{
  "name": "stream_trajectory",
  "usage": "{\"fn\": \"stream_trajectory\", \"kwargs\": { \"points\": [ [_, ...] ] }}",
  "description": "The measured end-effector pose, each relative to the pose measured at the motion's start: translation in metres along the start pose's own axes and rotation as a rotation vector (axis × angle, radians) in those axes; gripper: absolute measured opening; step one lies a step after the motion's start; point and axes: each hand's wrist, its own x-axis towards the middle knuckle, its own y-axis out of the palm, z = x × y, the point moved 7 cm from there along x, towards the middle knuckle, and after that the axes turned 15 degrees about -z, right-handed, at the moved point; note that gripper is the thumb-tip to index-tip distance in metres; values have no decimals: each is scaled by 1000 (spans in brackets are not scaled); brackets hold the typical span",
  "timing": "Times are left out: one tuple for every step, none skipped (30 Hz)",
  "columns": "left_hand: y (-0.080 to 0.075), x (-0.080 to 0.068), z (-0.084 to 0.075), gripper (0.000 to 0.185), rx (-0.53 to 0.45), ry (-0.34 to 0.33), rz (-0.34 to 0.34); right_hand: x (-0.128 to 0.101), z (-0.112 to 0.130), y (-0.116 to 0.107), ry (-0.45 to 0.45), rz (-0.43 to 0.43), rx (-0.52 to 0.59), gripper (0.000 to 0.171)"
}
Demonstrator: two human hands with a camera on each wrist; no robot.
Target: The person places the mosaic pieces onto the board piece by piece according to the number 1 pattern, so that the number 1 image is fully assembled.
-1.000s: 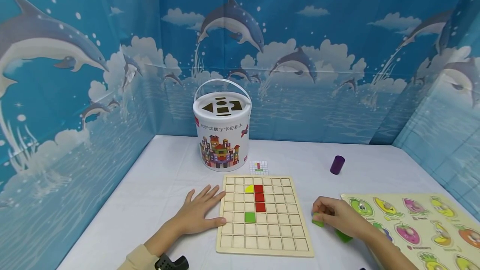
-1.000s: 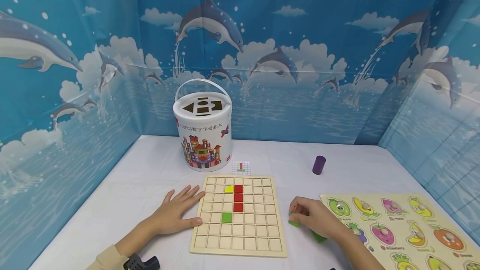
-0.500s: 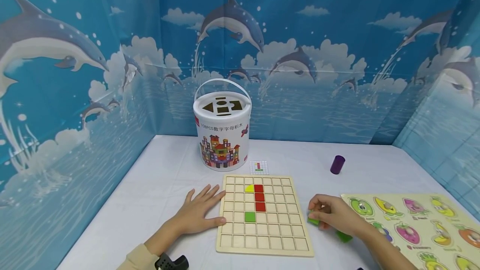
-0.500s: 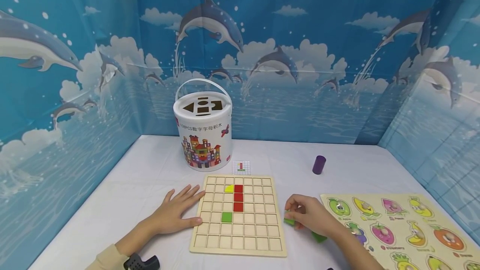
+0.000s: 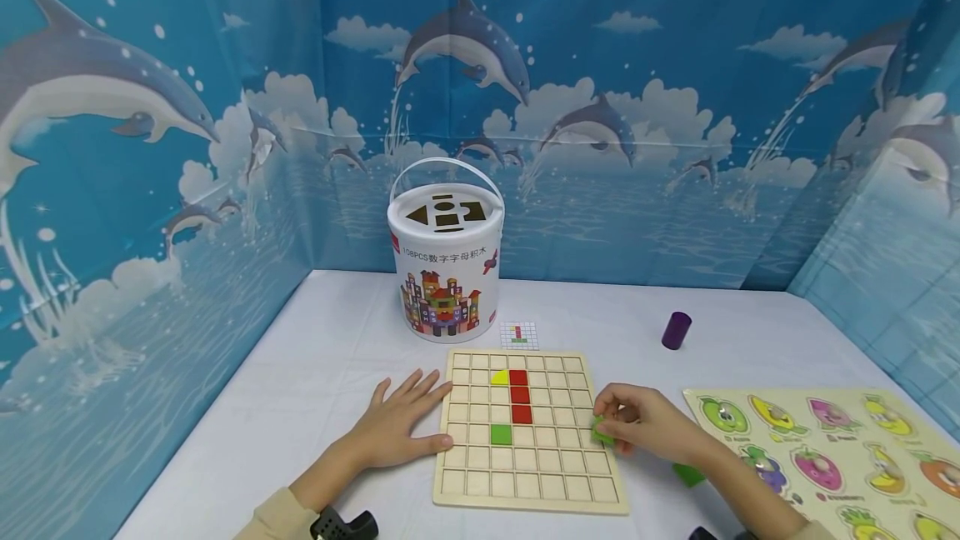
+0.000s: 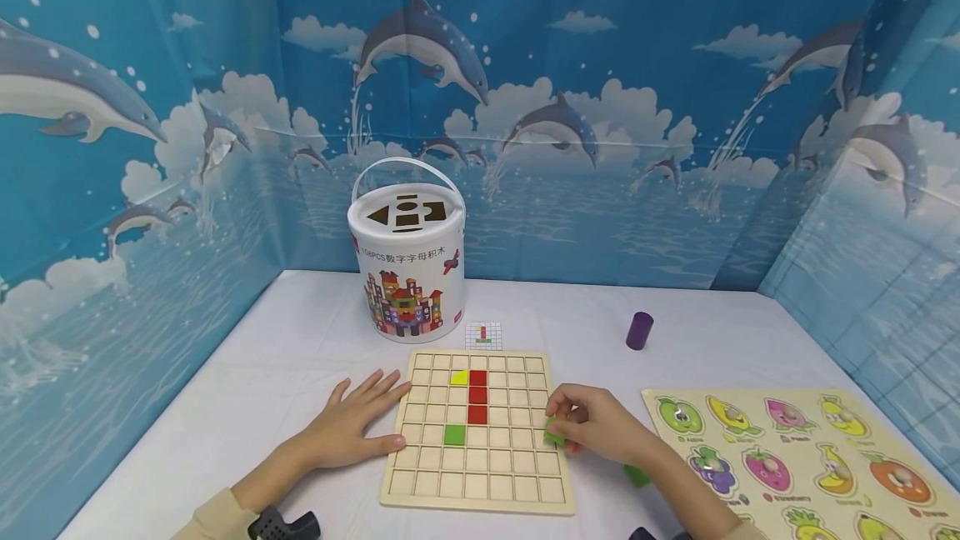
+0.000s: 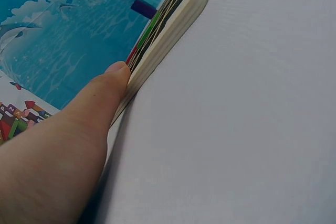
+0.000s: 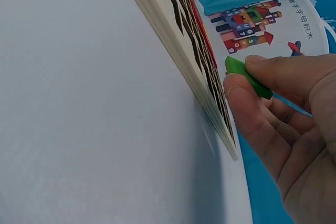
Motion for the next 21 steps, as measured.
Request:
{"fn": "stream_trajectory", "kwargs": {
  "points": [
    [0, 0, 0, 82, 1, 1, 0, 1, 2, 2, -5, 6, 7, 20],
    [0, 0, 0, 81, 2, 1, 0, 2, 3, 4, -11, 11, 13, 20],
    [0, 0, 0, 81, 1, 2, -1, 3, 5, 5, -14, 15, 17, 19],
    [0, 0, -1, 81, -1, 4, -2, 4, 7, 7, -20, 19, 23, 19],
    [0, 0, -1, 81, -2, 4, -1, 5, 8, 9, -24, 26, 30, 18],
    [0, 0, -1, 81, -2, 4, -1, 6, 9, 11, -24, 31, 35, 18],
    [0, 0, -1, 81, -2, 3, 1, 7, 11, 13, -26, 39, 44, 18],
    [0, 0, -1, 81, -5, 4, 0, 8, 12, 15, -29, 47, 50, 17],
    [0, 0, -1, 81, -5, 2, 2, 9, 13, 17, -31, 54, 54, 17],
    [0, -1, -1, 81, -3, 0, 5, 10, 14, 19, -31, 61, 59, 17],
    [0, -1, -1, 81, -1, -4, 8, 11, 14, 21, -32, 66, 60, 17],
    [0, -1, -1, 81, -1, -5, 9, 12, 14, 23, -31, 69, 60, 17],
    [0, -1, -1, 81, 0, -6, 11, 13, 14, 25, -29, 71, 61, 17],
    [0, 0, -1, 81, -1, -7, 12, 14, 15, 27, -29, 72, 57, 17],
    [0, 0, 0, 81, 2, -11, 15, 16, 15, 28, -26, 74, 56, 18],
    [0, 0, 0, 82, 4, -11, 15, 17, 16, 30, -23, 74, 56, 17],
    [0, 0, 0, 82, 6, -12, 16, 18, 16, 32, -22, 75, 54, 17],
    [0, 0, 0, 82, 10, -12, 17, 19, 17, 34, -23, 76, 54, 16],
    [1, 0, 1, 82, 13, -13, 18, 20, 19, 35, -25, 78, 52, 16],
    [1, 0, 1, 82, 15, -14, 18, 21, 20, 37, -27, 80, 50, 15],
    [1, 1, 1, 82, 18, -14, 18, 22, 21, 39, -34, 82, 46, 15]
  ]
}}
